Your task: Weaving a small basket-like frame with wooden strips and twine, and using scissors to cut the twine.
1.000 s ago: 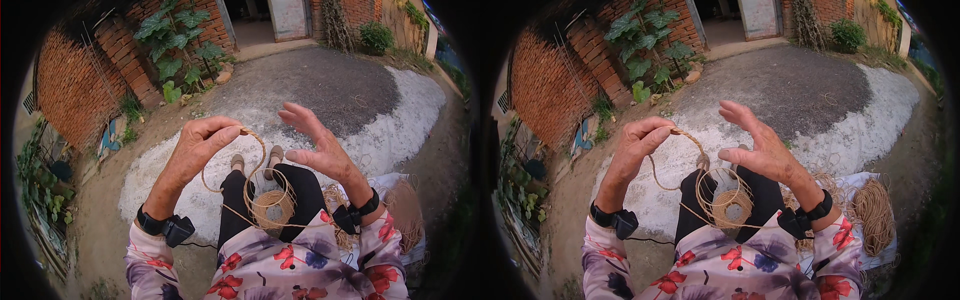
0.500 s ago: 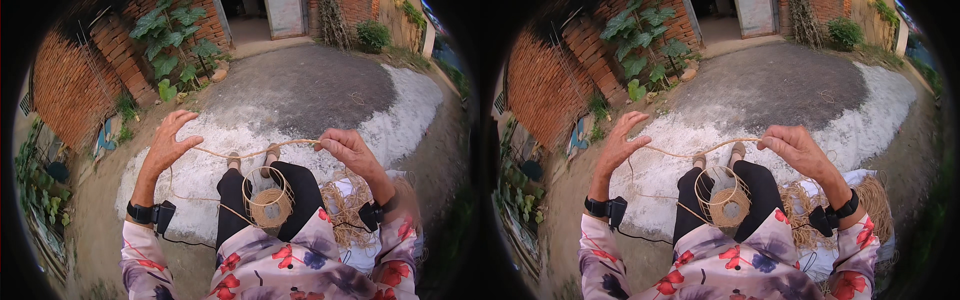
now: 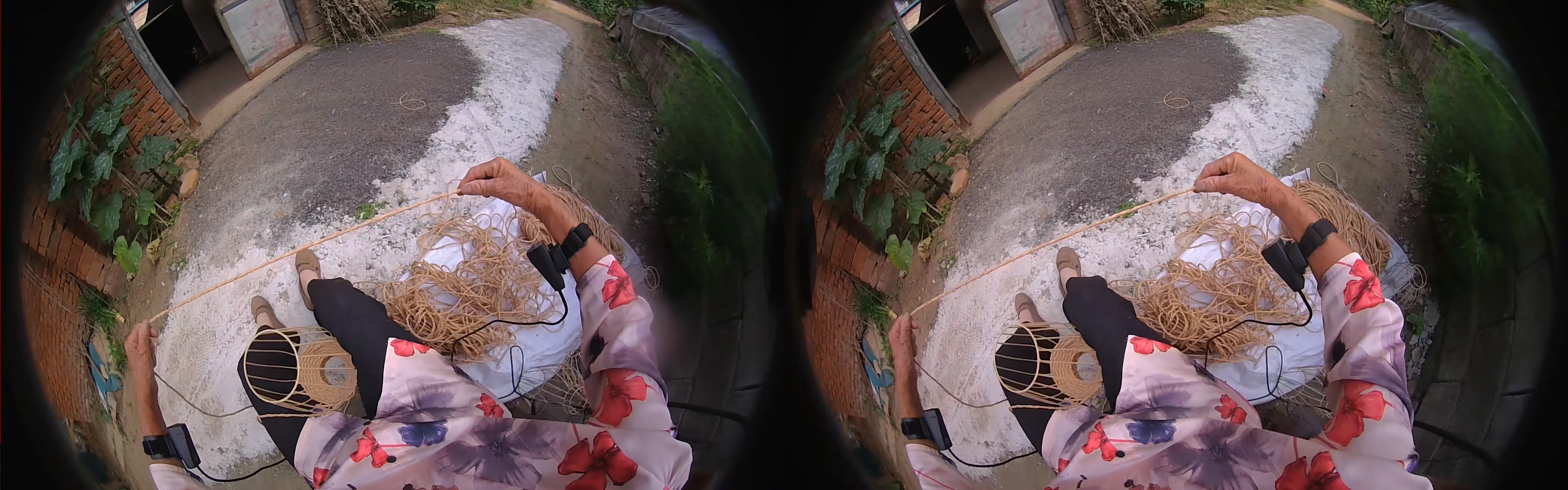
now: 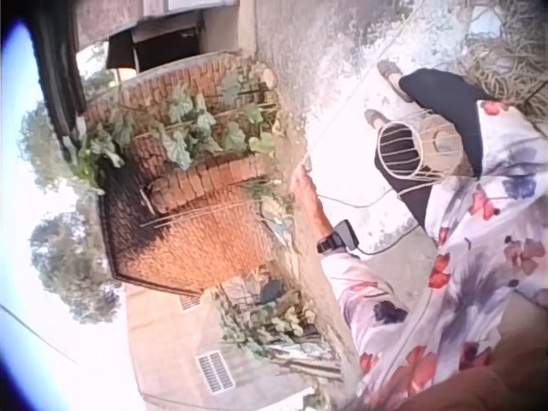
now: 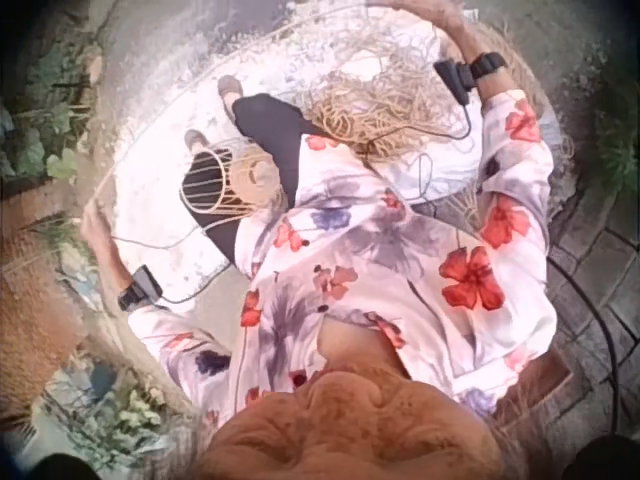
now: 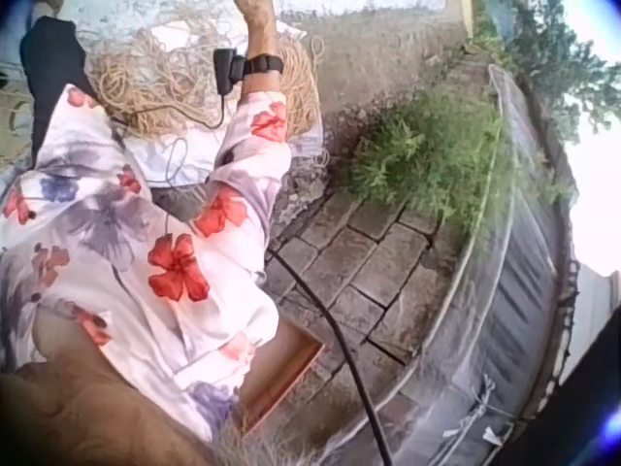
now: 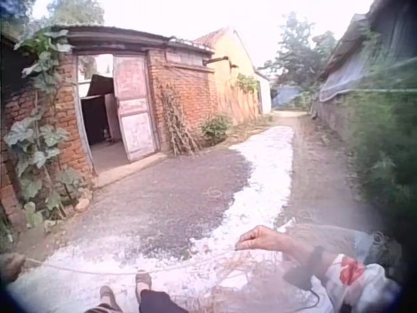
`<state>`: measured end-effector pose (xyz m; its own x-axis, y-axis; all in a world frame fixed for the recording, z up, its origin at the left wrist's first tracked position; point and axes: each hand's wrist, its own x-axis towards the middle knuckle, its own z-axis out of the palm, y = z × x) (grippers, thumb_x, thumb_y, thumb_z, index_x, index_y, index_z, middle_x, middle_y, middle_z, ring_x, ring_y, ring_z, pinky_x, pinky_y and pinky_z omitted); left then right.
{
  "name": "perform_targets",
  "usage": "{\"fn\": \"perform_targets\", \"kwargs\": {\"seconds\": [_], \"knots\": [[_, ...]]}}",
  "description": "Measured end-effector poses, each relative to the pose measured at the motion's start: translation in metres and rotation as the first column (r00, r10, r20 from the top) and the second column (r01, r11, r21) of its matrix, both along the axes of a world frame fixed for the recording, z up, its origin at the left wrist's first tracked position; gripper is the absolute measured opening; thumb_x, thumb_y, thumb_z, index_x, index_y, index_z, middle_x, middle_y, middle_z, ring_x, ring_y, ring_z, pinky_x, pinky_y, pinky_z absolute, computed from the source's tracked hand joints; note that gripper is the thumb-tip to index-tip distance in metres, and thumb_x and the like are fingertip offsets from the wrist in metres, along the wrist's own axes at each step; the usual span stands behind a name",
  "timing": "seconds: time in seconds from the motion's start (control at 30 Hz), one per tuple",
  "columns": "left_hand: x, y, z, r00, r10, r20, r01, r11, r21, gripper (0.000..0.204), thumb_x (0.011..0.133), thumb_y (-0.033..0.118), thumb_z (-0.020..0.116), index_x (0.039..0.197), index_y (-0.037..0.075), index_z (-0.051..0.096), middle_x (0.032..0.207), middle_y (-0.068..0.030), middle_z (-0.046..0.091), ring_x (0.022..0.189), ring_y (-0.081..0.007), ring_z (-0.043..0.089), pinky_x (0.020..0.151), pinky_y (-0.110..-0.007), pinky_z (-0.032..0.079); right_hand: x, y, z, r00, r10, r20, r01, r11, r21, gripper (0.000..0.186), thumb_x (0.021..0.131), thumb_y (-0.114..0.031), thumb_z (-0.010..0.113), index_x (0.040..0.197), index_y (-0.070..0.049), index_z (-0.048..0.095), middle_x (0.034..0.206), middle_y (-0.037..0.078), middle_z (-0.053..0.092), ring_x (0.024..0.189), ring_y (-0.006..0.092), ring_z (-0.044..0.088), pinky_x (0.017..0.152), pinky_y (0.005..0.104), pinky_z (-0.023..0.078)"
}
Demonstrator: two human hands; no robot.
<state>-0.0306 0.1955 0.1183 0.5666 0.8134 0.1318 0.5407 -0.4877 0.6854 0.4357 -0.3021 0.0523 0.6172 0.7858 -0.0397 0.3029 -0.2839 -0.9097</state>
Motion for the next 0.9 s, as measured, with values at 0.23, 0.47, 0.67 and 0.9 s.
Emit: {"fn": "perform_targets", "kwargs": {"seconds": [0.23,0.47,0.67,0.9], "knots": [[-0.119,0.162,-0.014,0.968,0.238,-0.086,-0.206,0.939,0.274,0.045,0.094,0.047,0.049,0.07,0.009,0.047,0.064,0.0005,0.038,0.06,-0.0125,0.034,0.057,-0.03,0.028,0.065,-0.094,-0.053,0.972,-0.179,0.149,0.199,0.971,-0.134,0.022,0.082,-0.023,0.07,0.09,-0.002,0.071,0.076,0.001,0.066,0.072,0.0107,0.058,0.067,0.0282,0.047],[-0.213,0.212,0.002,0.934,0.343,-0.095,-0.224,0.773,0.593,0.045,0.095,0.045,0.049,0.068,0.008,0.046,0.06,-0.0007,0.034,0.055,-0.0128,0.03,0.053,-0.031,0.027,0.096,-0.086,-0.08,0.906,-0.062,0.418,0.241,0.889,-0.39,0.017,0.08,-0.022,0.065,0.084,-0.006,0.07,0.073,0.009,0.066,0.07,0.0248,0.062,0.066,0.0347,0.048],[-0.129,0.14,-0.041,0.739,0.662,0.127,-0.643,0.749,-0.161,0.035,0.095,0.038,0.052,0.069,0.014,0.046,0.055,0.0046,0.033,0.043,-0.0079,0.022,0.041,-0.028,0.021,0.073,0.018,-0.058,0.607,-0.748,0.27,0.598,0.653,0.465,0.024,0.088,-0.021,0.057,0.105,-0.005,0.062,0.068,0.013,0.063,0.063,0.0292,0.063,0.061,0.0391,0.049],[-0.125,0.077,-0.081,0.692,0.712,0.117,-0.605,0.661,-0.444,0.026,0.097,0.032,0.046,0.078,0.014,0.046,0.055,0.0059,0.033,0.041,-0.0065,0.023,0.036,-0.024,0.019,-0.142,0.087,-0.29,0.582,0.456,-0.673,-0.552,0.83,0.084,0.039,0.075,-0.008,0.047,0.112,-0.005,0.06,0.078,0.011,0.064,0.069,0.0185,0.065,0.058,0.0308,0.053]]}}
